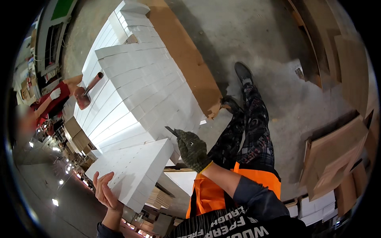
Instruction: The person moves white wooden furniture panels from a large stack, handling them one at a time and placing them onto a separate pile on a cardboard-covered pallet.
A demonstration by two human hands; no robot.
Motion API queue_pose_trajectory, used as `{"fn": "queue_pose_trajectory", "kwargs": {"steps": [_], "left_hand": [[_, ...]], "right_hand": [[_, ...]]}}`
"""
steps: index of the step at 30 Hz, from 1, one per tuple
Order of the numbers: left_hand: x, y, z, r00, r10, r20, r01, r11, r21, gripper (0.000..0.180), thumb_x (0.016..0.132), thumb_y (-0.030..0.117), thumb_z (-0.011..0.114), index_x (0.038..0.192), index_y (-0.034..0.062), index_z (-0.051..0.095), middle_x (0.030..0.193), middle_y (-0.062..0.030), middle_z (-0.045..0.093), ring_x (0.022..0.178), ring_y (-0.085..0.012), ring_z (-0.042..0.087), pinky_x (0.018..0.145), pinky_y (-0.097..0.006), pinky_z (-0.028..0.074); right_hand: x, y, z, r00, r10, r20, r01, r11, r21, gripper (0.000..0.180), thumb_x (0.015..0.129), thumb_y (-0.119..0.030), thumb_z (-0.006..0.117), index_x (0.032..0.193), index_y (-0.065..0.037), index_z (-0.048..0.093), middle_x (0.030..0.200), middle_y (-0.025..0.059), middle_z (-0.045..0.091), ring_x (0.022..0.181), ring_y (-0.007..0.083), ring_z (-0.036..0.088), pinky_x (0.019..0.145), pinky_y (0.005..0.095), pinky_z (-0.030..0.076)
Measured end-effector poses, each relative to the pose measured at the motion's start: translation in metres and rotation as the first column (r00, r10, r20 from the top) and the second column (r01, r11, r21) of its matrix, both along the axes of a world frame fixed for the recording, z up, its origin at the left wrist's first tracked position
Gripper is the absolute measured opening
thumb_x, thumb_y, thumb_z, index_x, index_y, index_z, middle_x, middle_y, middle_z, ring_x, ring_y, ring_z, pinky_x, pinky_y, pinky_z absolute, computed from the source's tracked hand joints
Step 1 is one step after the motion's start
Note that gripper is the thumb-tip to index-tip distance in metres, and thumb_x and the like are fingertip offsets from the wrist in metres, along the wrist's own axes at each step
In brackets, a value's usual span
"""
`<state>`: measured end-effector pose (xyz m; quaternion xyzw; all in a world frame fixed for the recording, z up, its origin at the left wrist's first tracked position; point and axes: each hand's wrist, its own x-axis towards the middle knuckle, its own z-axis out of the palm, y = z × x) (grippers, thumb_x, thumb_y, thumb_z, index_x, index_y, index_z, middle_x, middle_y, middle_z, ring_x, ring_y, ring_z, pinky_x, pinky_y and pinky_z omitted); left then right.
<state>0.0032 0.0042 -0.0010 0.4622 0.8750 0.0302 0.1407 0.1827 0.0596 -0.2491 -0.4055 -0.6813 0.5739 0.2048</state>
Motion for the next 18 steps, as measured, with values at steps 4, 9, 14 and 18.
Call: {"fn": "queue_pose_trajectory", "kwargs": {"steps": [4, 9, 14, 18], "left_hand": [[0.000, -0.001, 0.002, 1.000, 0.007, -0.006, -0.007, 1.000, -0.002, 0.033, 0.085, 0.011, 0.033, 0.080, -0.0044, 0.061, 0.080, -0.0164, 0.065, 0.076, -0.0269, 0.062, 0.100, -0.050, 0.029], [0.002, 0.001, 0.001, 1.000, 0.017, -0.011, -0.018, 1.000, -0.013, 0.035, 0.087, 0.013, 0.031, 0.079, -0.0038, 0.061, 0.081, -0.0160, 0.065, 0.078, -0.0265, 0.062, 0.100, -0.048, 0.030], [0.000, -0.002, 0.001, 1.000, 0.013, -0.017, -0.013, 1.000, -0.020, 0.036, 0.087, 0.015, 0.030, 0.080, -0.0033, 0.061, 0.081, -0.0152, 0.065, 0.080, -0.0261, 0.062, 0.101, -0.047, 0.030], [0.000, -0.002, 0.002, 1.000, 0.019, -0.016, -0.020, 1.000, -0.023, 0.036, 0.087, 0.016, 0.030, 0.080, -0.0031, 0.061, 0.082, -0.0150, 0.065, 0.080, -0.0262, 0.062, 0.101, -0.047, 0.030]], "right_hand": [[-0.014, -0.022, -0.007, 0.999, -0.004, -0.036, -0.001, 0.992, -0.127, 0.030, 0.085, -0.016, 0.052, 0.112, -0.005, 0.057, 0.095, 0.0150, 0.062, 0.085, 0.0316, 0.059, 0.071, 0.0402, 0.049], [-0.015, -0.029, -0.008, 0.997, -0.013, -0.070, 0.001, 0.985, -0.173, 0.028, 0.084, -0.017, 0.053, 0.109, -0.006, 0.059, 0.093, 0.0143, 0.062, 0.084, 0.0315, 0.060, 0.068, 0.0393, 0.049], [-0.018, -0.021, -0.005, 0.995, -0.047, -0.083, 0.035, 0.988, -0.148, 0.025, 0.083, -0.016, 0.055, 0.105, -0.007, 0.060, 0.085, 0.0135, 0.061, 0.077, 0.0302, 0.060, 0.063, 0.0379, 0.050], [-0.014, -0.014, 0.002, 0.991, 0.129, 0.017, -0.127, 0.985, -0.121, 0.027, 0.081, -0.016, 0.056, 0.105, -0.005, 0.059, 0.080, 0.0121, 0.060, 0.071, 0.0291, 0.060, 0.057, 0.0397, 0.048]]}}
